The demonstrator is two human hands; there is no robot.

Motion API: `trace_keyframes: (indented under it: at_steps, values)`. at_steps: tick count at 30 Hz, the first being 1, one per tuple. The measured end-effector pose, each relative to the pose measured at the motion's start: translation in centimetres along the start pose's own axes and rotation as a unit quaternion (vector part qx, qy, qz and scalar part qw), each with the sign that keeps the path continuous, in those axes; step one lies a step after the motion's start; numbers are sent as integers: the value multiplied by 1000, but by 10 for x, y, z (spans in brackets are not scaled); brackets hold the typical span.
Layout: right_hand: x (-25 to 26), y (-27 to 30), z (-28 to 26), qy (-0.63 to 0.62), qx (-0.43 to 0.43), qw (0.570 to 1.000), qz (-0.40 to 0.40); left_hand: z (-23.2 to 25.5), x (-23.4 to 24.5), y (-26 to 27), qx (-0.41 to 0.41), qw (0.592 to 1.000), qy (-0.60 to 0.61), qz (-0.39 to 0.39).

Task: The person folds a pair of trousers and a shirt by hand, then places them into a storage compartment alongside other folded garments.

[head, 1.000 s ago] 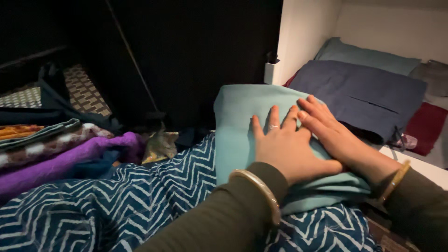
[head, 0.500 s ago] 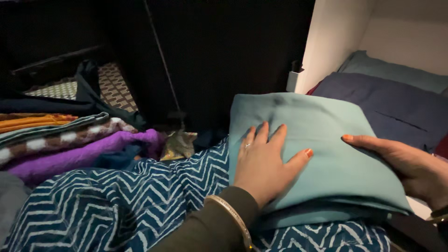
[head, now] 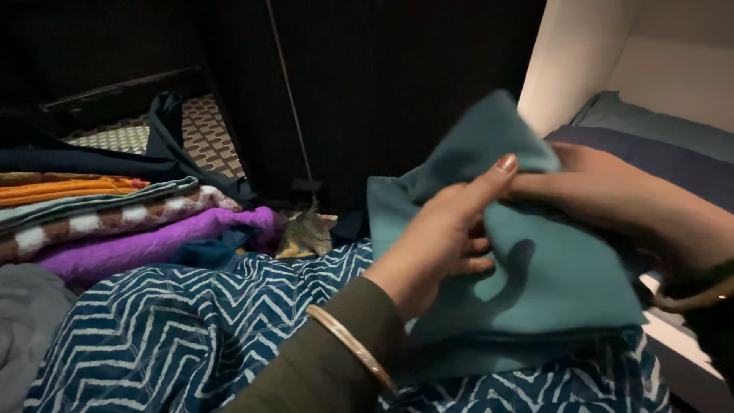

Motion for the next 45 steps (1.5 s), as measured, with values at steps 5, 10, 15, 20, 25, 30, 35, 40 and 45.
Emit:
trace_keyframes:
  at_steps: [5, 10, 15, 20, 25, 30, 35, 40, 45]
  values:
    - [-65, 17, -67, 17, 254, 952, -172, 0, 12, 12, -31, 998, 52, -28]
    - [-136, 66, -63, -148, 31, 952, -266, -40, 47, 36, 12, 951, 309, 13]
    - [-157, 93, -56, -355, -77, 872, -328, -76, 76, 53, 132, 941, 297, 96]
    - [-98, 41, -5, -394, -75, 914, -65, -55, 69, 50, 131, 937, 305, 110]
    - [-55, 16, 36, -376, -92, 921, -30, 34, 24, 33, -63, 872, 477, -89]
    - [20, 15, 62, -375, -83, 923, 8, 47, 25, 22, -129, 872, 465, -84]
    - [65, 11, 90, -306, -131, 942, 37, -41, 53, 18, 21, 971, 234, 37]
    - [43, 0, 100, -63, -2, 995, 78, -115, 42, 28, 192, 970, 115, 92]
    - [42, 7, 78, 95, 2, 987, 133, -101, 42, 49, 206, 972, 99, 54]
Point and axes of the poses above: each hand's wrist, its own y-axis away from the middle knuckle, its own x-axis out of the back of the hand, z = x × y, the point moved 10 cm from there along -y, towards the middle knuckle, and after that the axes turned 15 degrees about -y, right-handed, at the moved point
